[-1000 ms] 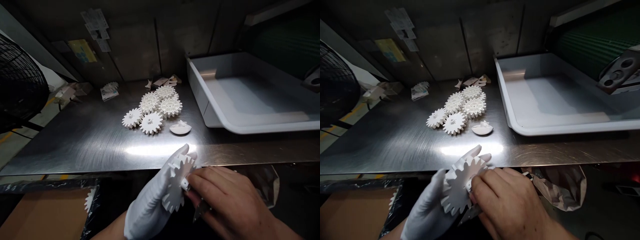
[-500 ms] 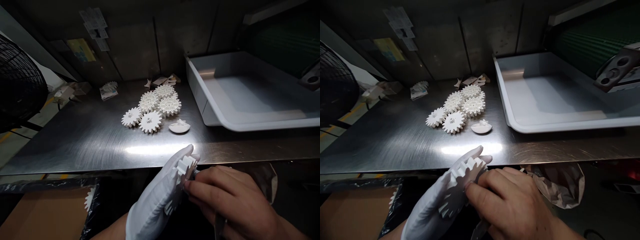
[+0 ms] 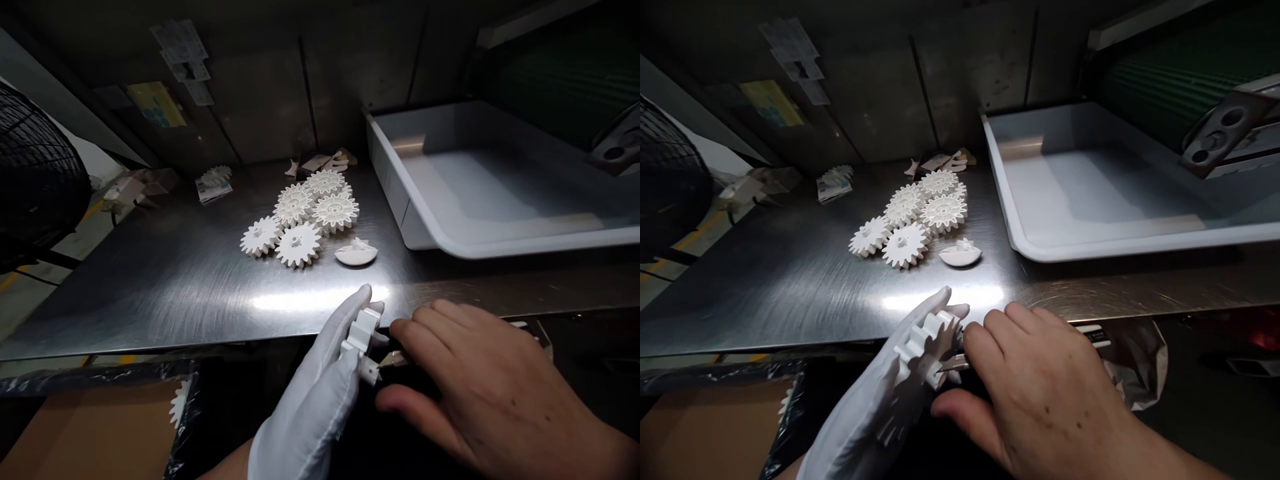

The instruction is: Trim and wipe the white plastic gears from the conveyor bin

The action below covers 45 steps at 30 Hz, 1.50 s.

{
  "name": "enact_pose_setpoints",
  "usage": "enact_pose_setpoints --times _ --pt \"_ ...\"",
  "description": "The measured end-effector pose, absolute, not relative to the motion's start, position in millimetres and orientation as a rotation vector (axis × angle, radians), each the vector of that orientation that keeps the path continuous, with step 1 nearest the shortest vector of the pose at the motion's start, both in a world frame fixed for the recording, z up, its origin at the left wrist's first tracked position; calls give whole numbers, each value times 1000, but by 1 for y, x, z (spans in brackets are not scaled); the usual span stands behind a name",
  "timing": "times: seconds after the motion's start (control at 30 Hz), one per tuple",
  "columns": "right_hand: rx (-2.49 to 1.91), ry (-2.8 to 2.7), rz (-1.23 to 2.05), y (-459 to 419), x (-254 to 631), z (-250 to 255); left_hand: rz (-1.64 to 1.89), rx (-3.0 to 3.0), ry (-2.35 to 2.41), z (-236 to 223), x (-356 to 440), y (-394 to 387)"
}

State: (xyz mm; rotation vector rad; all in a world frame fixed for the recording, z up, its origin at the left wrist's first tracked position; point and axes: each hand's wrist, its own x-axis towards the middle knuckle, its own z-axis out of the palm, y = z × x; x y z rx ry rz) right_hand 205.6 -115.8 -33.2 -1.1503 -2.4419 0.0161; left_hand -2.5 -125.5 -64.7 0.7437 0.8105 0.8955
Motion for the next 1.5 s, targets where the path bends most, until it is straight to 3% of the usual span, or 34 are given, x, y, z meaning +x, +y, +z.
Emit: enact_pose_setpoints --times 0.73,1.5 --pt "-1115 -2599 -49 -110 210 -31 847 895 963 -33 16 -124" --pt "-1119 -2583 79 -108 211 -34 793 1026 897 -51 13 -122"
